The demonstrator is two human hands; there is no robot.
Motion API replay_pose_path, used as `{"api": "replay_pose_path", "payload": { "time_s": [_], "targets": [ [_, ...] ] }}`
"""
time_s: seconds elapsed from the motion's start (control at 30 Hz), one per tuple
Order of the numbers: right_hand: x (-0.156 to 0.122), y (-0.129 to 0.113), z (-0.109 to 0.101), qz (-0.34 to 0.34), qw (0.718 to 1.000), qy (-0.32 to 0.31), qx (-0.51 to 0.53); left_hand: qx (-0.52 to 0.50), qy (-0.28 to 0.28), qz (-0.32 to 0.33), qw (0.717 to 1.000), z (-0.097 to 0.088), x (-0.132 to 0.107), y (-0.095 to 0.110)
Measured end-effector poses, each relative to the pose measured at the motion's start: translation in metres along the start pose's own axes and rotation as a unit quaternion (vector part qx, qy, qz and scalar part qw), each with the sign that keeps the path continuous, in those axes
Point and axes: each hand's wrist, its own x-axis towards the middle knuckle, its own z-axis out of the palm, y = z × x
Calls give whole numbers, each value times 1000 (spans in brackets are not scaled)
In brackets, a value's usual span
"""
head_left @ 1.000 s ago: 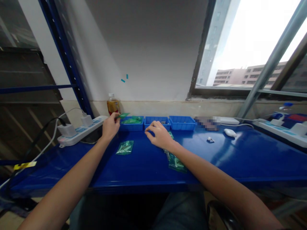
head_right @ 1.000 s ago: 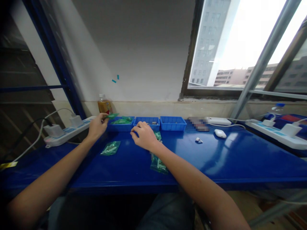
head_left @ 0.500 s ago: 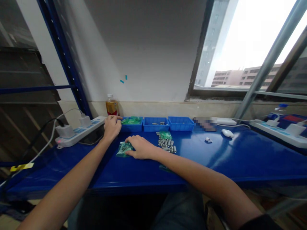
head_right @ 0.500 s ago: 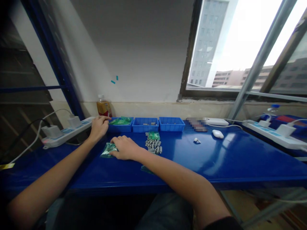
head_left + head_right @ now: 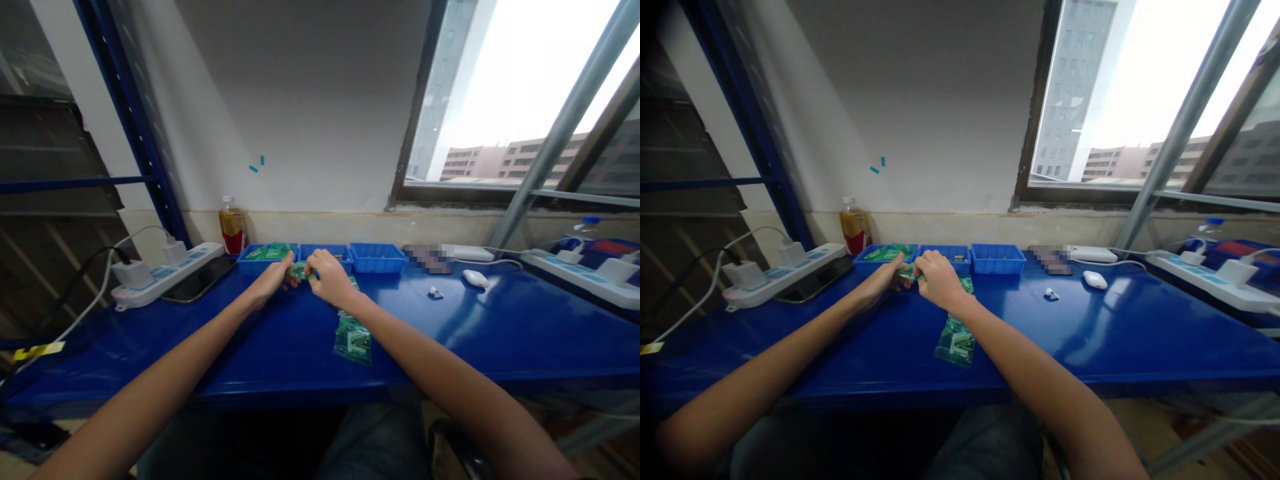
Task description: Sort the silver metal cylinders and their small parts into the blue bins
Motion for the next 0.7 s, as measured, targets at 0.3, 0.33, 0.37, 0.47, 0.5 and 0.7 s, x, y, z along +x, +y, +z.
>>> {"api": "replay_pose_path", "payload": {
  "time_s": [0.3,0.33,0.37,0.47,0.5,0.7],
  "targets": [
    [0,-15,10,127,986,-2,107,156,93,195,964,-12,-5,7],
    [2,-13,11,176,971,-1,162,204,99,227,947,-12,-6,8],
    [4,-11,11,220,951,-2,215,244,101,252,931,-11,-8,9],
    [9,-4,11,307,885,-1,351,297,80,293,905,-7,-11,10],
    [10,-2,12,326,864,7,384,302,69,298,903,-6,-11,9],
    [7,7,15,294,884,47,360,243,13,253,937,-3,-10,11]
  ]
}}
